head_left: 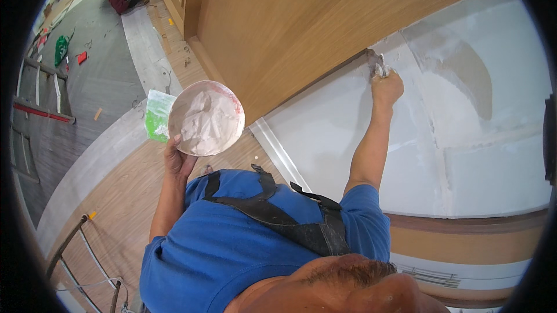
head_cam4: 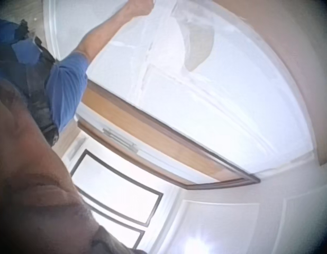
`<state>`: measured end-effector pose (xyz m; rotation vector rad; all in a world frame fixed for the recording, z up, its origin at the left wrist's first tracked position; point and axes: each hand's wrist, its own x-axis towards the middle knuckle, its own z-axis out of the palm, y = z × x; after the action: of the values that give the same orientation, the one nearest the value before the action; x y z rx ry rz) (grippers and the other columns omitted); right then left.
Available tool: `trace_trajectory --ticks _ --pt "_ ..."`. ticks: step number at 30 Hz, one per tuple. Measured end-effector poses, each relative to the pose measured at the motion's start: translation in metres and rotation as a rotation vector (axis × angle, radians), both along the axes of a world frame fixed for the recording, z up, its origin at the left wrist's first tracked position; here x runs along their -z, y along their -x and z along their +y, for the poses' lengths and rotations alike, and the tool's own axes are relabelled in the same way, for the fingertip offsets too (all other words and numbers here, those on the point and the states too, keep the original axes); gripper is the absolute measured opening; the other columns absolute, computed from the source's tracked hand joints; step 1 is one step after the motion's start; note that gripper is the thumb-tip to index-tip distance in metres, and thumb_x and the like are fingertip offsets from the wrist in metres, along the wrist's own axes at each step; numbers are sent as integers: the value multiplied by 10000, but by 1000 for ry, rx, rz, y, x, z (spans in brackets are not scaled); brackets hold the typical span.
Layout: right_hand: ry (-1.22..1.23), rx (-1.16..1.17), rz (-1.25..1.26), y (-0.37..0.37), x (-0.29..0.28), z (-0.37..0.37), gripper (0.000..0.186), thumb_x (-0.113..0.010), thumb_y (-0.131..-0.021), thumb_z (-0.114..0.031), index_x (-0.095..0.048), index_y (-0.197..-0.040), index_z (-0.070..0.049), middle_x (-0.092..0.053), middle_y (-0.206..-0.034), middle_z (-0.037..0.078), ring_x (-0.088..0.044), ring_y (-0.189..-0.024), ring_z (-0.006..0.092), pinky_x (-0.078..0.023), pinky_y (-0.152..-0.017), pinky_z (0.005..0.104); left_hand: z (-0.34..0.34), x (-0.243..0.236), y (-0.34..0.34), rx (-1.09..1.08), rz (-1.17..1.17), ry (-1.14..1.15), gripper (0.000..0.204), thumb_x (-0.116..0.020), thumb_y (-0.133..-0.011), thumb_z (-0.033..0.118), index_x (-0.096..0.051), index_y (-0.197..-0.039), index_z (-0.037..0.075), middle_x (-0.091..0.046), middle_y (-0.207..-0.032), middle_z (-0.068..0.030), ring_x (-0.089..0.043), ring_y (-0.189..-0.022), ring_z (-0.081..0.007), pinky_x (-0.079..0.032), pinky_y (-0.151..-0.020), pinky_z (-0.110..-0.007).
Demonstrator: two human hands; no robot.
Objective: The person applies white joint compound to wall seams using a putty knife and a small container. The person repeatedly scoops compound and spreads it along the seams of a white wall panel, smoothing the surface.
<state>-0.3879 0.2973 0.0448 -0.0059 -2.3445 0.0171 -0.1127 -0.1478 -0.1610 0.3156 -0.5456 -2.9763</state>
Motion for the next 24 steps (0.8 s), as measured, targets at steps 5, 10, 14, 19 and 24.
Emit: trace_trajectory --ticks 5,10,14,19,24 --pt "-44 -20 45 1 -17 1 264 -735 -804 -258 -664 -731 -14 -656 -735 172 -643 -695 385 -508 -639 477 0 3 -1 -10 -5 -3 741 -699 -823 234 -389 -1472 56 -511 -1442 -146 -489 -1331 -331 -363 -1147 -510" --pt "-56 -53 136 0 -36 -2 257 -752 -785 -246 -649 -715 -21 -639 -697 165 -635 -664 381 -496 -615 472 -1 2 0 7 19 -10 746 -700 -825 229 -380 -1478 57 -505 -1448 -145 -485 -1335 -326 -362 -1147 -514" --pt "6 -55 146 2 -46 -1 264 -758 -775 -244 -646 -714 -13 -632 -674 176 -623 -638 390 -487 -605 466 -2 4 1 12 24 -10 760 -706 -821 230 -373 -1481 55 -502 -1448 -147 -486 -1333 -329 -371 -1140 -520" --pt "126 -14 110 -1 -57 -5 229 -745 -786 -208 -650 -730 -6 -635 -685 191 -621 -642 399 -484 -609 463 -3 3 0 37 24 -18 770 -707 -821 244 -364 -1483 51 -495 -1448 -152 -483 -1335 -335 -379 -1137 -520" --pt "155 -126 316 -4 -50 4 227 -746 -797 -204 -663 -753 2 -639 -679 191 -618 -641 403 -476 -584 465 -4 3 -1 46 14 -5 771 -697 -825 260 -358 -1483 45 -485 -1454 -156 -485 -1332 -337 -383 -1134 -519"
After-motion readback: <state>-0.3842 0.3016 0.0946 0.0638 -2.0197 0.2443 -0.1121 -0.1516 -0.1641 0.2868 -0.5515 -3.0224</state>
